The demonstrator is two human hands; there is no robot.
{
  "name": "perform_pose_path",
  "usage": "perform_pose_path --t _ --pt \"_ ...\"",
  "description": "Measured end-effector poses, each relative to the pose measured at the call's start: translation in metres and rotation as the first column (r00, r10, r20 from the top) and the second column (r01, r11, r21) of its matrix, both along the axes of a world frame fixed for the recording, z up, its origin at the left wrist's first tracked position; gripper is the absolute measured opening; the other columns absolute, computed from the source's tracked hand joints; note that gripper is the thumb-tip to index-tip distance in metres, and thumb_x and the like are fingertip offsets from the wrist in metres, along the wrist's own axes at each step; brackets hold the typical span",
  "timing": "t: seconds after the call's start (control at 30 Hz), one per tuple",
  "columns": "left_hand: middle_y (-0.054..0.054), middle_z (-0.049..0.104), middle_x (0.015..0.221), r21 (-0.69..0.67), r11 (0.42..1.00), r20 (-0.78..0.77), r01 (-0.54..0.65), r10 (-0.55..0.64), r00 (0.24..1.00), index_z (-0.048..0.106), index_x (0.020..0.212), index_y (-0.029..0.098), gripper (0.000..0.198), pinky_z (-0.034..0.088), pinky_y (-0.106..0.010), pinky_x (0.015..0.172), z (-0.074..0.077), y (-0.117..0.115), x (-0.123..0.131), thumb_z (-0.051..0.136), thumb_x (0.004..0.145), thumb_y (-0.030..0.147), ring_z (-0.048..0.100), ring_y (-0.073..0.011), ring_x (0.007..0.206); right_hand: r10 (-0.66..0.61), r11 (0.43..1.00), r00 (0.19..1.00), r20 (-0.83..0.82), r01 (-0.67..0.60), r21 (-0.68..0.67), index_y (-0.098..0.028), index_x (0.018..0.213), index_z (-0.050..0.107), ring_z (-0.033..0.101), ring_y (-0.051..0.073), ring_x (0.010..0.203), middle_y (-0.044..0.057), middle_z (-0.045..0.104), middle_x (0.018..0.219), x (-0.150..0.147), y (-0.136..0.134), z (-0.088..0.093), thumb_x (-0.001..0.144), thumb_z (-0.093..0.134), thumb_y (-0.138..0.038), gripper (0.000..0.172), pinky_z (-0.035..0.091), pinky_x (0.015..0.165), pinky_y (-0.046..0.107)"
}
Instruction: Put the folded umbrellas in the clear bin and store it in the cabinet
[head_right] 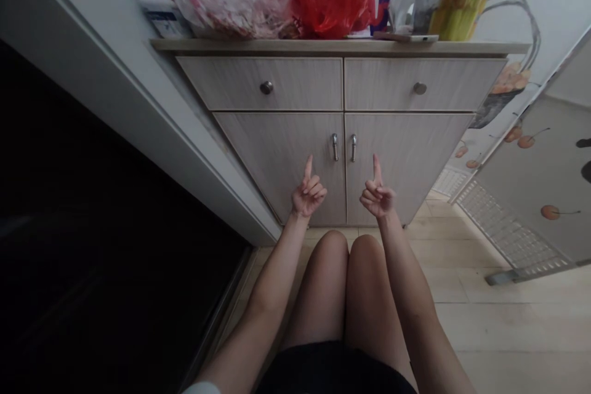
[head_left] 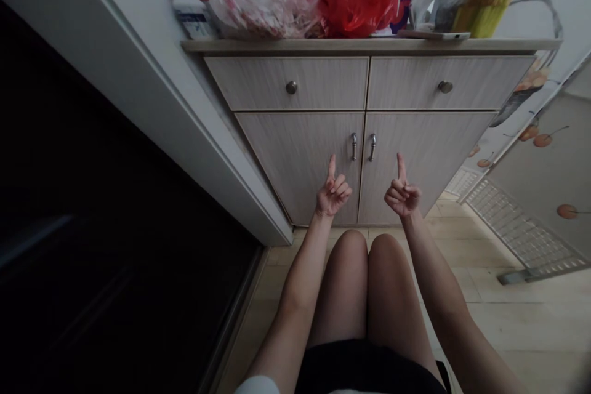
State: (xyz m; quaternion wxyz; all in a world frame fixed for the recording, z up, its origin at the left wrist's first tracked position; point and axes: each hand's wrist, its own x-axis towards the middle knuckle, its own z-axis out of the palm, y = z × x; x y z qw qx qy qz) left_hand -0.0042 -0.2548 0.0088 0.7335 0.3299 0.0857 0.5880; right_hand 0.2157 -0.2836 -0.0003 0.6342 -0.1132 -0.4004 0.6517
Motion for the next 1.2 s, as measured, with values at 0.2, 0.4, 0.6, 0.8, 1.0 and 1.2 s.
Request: perform_pose_path --t 0.2,0.4,0.6,0.8,1.0,1.2 --pt "0.008 0.046 0.064 0.095 0.992 -0.323 -0.088 0.114 0.939 0.046 0.148 0.032 0.066 0.039 -0.022 0.060 -0.006 0.039 0.009 0.070 0.087 0.029 0.042 -0.0077 0.053 -0.268 0.946 0.884 0.382 0.316 -0.067 -0.036 0.133 0.056 0.045 0.011 0.055 -0.005 0.056 0.069 -0.002 0.039 0.006 0.074 0.067 -0.054 0.063 0.037 0.052 0.023" --pt "-0.013 0.067 0.114 0.527 0.694 -0.650 -0.491 0.701 0.293 0.066 0.114 0.018 0.028 0.046 -0.037 0.100 -0.002 0.104 0.048 0.067 0.088 0.024 0.062 -0.0223 0.110 -0.734 0.560 0.212 0.646 0.727 0.398 -0.019 0.097 0.064 0.061 0.027 0.099 0.014 0.069 0.103 -0.024 0.112 0.007 0.078 0.058 -0.062 0.048 0.047 0.092 0.043" --pt "-0.015 0.069 0.111 0.567 0.712 -0.718 -0.414 0.674 0.176 0.056 0.125 0.017 0.039 0.047 -0.040 0.098 -0.005 0.117 0.063 0.065 0.087 0.016 0.066 -0.0249 0.108 -0.692 0.594 0.206 0.692 0.707 0.383 -0.017 0.108 0.054 0.062 0.020 0.088 0.011 0.067 0.099 -0.038 0.134 0.005 0.088 0.056 -0.047 0.036 0.050 0.089 0.039" --pt "-0.008 0.067 0.098 0.550 0.709 -0.646 -0.441 0.696 0.314 0.056 0.117 0.020 0.034 0.046 -0.037 0.095 -0.013 0.085 0.048 0.066 0.085 0.012 0.065 -0.0222 0.097 -0.753 0.577 0.243 0.611 0.689 0.438 -0.020 0.111 0.048 0.061 0.018 0.085 0.007 0.064 0.098 -0.033 0.102 -0.010 0.090 0.054 -0.044 0.032 0.050 0.086 0.035" --pt "-0.004 0.065 0.088 0.535 0.682 -0.555 -0.498 0.729 0.402 0.053 0.113 0.023 0.036 0.047 -0.035 0.091 -0.018 0.022 0.020 0.071 0.083 0.018 0.064 -0.0200 0.087 -0.766 0.601 0.334 0.550 0.676 0.426 -0.023 0.119 0.041 0.062 0.018 0.081 -0.001 0.063 0.084 -0.013 0.035 -0.018 0.087 0.064 -0.044 0.044 0.050 0.087 0.038" --pt "-0.003 0.063 0.085 0.571 0.571 -0.486 -0.589 0.814 0.318 0.045 0.114 0.023 0.042 0.049 -0.034 0.090 -0.029 -0.049 -0.026 0.073 0.083 0.032 0.064 -0.0185 0.085 -0.798 0.534 0.268 0.540 0.730 0.427 -0.025 0.119 0.042 0.066 0.020 0.087 0.000 0.061 0.085 0.007 -0.037 -0.014 0.086 0.068 -0.038 0.043 0.052 0.088 0.039"
